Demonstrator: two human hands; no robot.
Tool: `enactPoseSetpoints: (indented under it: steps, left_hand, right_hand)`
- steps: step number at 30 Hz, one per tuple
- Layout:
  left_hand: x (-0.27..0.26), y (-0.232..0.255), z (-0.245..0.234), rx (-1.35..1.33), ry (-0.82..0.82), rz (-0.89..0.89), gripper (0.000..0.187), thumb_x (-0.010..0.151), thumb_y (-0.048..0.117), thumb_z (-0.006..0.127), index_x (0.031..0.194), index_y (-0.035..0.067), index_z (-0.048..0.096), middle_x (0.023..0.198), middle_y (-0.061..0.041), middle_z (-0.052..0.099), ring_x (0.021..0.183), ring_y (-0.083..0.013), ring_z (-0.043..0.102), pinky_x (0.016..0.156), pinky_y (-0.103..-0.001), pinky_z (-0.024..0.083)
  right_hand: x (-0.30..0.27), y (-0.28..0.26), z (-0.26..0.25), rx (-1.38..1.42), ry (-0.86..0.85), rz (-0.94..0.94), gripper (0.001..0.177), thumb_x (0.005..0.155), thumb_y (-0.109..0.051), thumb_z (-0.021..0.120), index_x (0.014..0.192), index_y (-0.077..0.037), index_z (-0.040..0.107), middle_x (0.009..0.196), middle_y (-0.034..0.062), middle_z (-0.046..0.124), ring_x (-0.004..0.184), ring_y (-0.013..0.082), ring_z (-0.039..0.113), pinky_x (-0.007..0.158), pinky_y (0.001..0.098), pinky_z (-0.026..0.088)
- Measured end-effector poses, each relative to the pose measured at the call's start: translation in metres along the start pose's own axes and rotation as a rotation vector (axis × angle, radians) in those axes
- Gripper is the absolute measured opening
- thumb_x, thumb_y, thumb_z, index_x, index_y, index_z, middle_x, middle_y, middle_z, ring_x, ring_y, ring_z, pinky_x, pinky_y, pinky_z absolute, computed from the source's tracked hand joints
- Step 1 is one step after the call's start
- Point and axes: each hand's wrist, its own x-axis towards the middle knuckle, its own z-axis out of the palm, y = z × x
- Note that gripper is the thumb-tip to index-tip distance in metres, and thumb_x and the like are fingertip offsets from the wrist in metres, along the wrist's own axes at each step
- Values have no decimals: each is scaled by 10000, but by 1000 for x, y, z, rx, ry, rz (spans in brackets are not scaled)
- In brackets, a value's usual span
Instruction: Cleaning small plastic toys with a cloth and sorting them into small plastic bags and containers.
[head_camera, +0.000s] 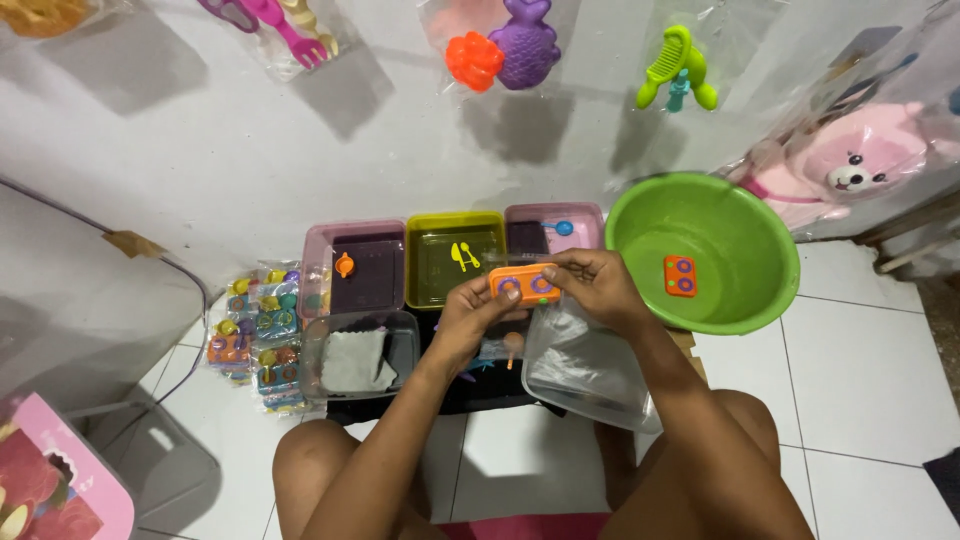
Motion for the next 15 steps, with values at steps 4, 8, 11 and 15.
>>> enactPoseSetpoints:
  steps: [4,8,11,15]
  left_hand:
    - [-5,11,10,-54,33,9,347,883,169,798,1134,-45,690,894,-136,736,850,-291,755,745,-433,645]
    - [-1,6,5,-33,89,58,291,933,175,738,1103,-59,706,811,-130,721,768,-237,753,727,-401,649]
    - [1,8,7,-39,120,81,251,926,156,742,1064,-53,723,760,-118,711,715,-218,747,687,-368,646]
    - [8,1,-1,-35,132,81,198,923,134,729,1027,-34,738,741,-116,709,700,-208,748,666,-354,644]
  right_hand:
    - [-2,-5,5,-16,27,-42,200,974,-112,716,1118,17,769,877,87,773,790,76,627,710,260,585]
    - [-3,-12,12,23,33,-92,185,947,-66,733,1102,28,769,945,128,776,860,111,645,781,285,586]
    - [-1,-6,10,7,31,-150,159,915,-16,760,1052,65,764,959,162,771,857,138,682,787,311,597]
    - [-1,-4,14,88,47,-115,146,927,2,740,1045,89,747,945,154,750,839,139,675,799,318,608]
